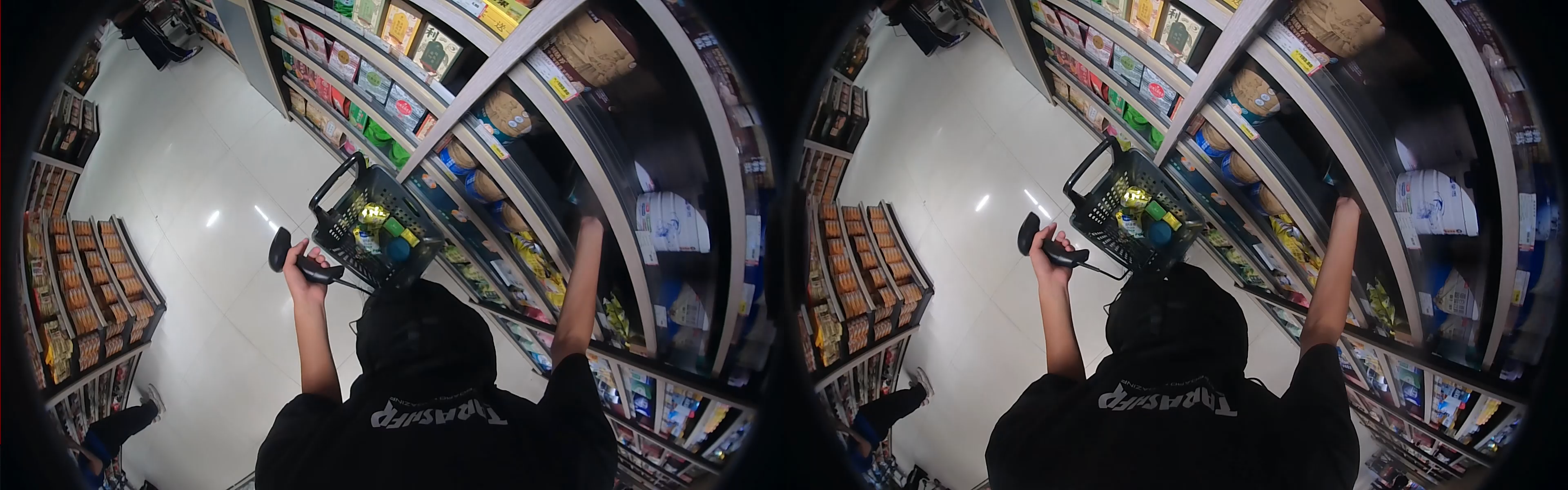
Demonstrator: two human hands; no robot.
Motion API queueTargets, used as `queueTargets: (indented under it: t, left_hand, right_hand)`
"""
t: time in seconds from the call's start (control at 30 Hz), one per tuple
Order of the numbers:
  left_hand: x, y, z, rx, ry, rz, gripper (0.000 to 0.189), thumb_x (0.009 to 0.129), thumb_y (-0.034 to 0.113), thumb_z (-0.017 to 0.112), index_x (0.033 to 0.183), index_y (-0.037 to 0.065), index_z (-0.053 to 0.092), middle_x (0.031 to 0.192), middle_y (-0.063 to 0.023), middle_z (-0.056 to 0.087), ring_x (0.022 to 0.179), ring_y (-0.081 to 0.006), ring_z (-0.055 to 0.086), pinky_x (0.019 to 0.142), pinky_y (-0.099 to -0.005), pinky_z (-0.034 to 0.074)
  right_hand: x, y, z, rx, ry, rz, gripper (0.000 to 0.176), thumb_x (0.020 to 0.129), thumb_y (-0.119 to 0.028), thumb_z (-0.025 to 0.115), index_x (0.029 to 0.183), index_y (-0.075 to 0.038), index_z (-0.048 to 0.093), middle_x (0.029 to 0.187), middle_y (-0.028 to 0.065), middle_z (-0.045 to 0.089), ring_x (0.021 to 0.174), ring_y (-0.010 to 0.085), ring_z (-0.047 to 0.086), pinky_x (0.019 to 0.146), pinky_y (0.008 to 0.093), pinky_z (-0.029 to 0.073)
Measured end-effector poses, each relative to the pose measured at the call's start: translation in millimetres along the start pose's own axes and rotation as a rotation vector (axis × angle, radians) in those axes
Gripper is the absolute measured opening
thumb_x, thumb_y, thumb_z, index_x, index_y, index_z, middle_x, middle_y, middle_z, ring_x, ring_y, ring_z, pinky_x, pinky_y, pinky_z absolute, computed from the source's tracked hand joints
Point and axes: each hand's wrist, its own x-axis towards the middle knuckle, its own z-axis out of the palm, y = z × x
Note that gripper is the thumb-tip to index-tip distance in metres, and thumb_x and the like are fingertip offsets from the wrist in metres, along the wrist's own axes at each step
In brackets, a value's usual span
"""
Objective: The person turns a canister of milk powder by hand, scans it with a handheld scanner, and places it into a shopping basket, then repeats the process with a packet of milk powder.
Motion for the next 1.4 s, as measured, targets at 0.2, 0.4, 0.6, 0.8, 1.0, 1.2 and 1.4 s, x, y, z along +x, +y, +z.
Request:
queueTargets:
  t: [0.2, 0.4, 0.6, 0.8, 1.0, 1.2, 1.4]
  left_hand:
    - [15, 3, -64, -0.116, 0.204, 0.02, 0.026, 0.081, 0.024, 0.065, 0.099, 0.007, 0.058, 0.073, -0.0071, 0.057, 0.06, -0.0183, 0.054, 0.055, -0.0299, 0.046]
    - [13, -22, -48, -0.095, 0.194, -0.011, 0.029, 0.081, 0.024, 0.065, 0.103, 0.007, 0.059, 0.072, -0.0067, 0.058, 0.061, -0.0186, 0.054, 0.056, -0.0302, 0.046]
    - [17, -57, -5, -0.04, 0.127, -0.143, 0.03, 0.081, 0.025, 0.067, 0.106, 0.008, 0.062, 0.074, -0.0055, 0.06, 0.062, -0.0174, 0.057, 0.057, -0.029, 0.046]
    - [19, -72, 14, 0.01, 0.077, -0.161, 0.03, 0.083, 0.025, 0.064, 0.107, 0.007, 0.062, 0.073, -0.0051, 0.06, 0.062, -0.0169, 0.057, 0.057, -0.0297, 0.047]
    - [31, -73, 7, 0.01, 0.083, -0.158, 0.03, 0.083, 0.024, 0.064, 0.107, 0.006, 0.061, 0.074, -0.0058, 0.06, 0.063, -0.017, 0.057, 0.057, -0.0289, 0.047]
    - [40, -73, -3, 0.01, 0.099, -0.159, 0.026, 0.084, 0.025, 0.063, 0.103, 0.008, 0.059, 0.076, -0.0067, 0.06, 0.065, -0.018, 0.055, 0.058, -0.0302, 0.046]
    - [42, -73, -17, -0.022, 0.111, -0.158, 0.026, 0.083, 0.023, 0.065, 0.102, 0.006, 0.06, 0.076, -0.0058, 0.059, 0.064, -0.0176, 0.056, 0.059, -0.0296, 0.047]
  right_hand:
    - [58, 50, -18, 0.551, -0.446, 0.065, 0.057, 0.1, -0.037, 0.049, 0.145, -0.003, 0.042, 0.151, 0.0134, 0.04, 0.137, 0.0302, 0.04, 0.113, 0.0373, 0.035]
    - [51, 66, -5, 0.561, -0.463, 0.103, 0.058, 0.101, -0.036, 0.05, 0.146, -0.001, 0.041, 0.152, 0.0143, 0.039, 0.138, 0.0294, 0.039, 0.114, 0.0332, 0.033]
    - [29, 78, 19, 0.454, -0.407, 0.12, 0.059, 0.1, -0.036, 0.051, 0.145, 0.0, 0.042, 0.151, 0.0144, 0.04, 0.137, 0.029, 0.04, 0.114, 0.0334, 0.033]
    - [26, 84, 37, 0.379, -0.388, 0.117, 0.059, 0.099, -0.037, 0.053, 0.144, 0.0, 0.043, 0.15, 0.0146, 0.042, 0.136, 0.0285, 0.041, 0.114, 0.0336, 0.033]
    - [13, 68, 37, 0.252, -0.331, 0.093, 0.06, 0.098, -0.037, 0.054, 0.143, 0.001, 0.044, 0.148, 0.0147, 0.044, 0.135, 0.0281, 0.042, 0.113, 0.0338, 0.034]
    - [5, 38, 36, 0.05, -0.223, 0.019, 0.061, 0.097, -0.038, 0.056, 0.143, 0.002, 0.045, 0.147, 0.0148, 0.045, 0.134, 0.0277, 0.043, 0.113, 0.0339, 0.034]
    - [-5, 9, 31, -0.143, -0.123, -0.039, 0.061, 0.097, -0.038, 0.058, 0.142, 0.002, 0.046, 0.146, 0.015, 0.047, 0.133, 0.0272, 0.044, 0.112, 0.0341, 0.034]
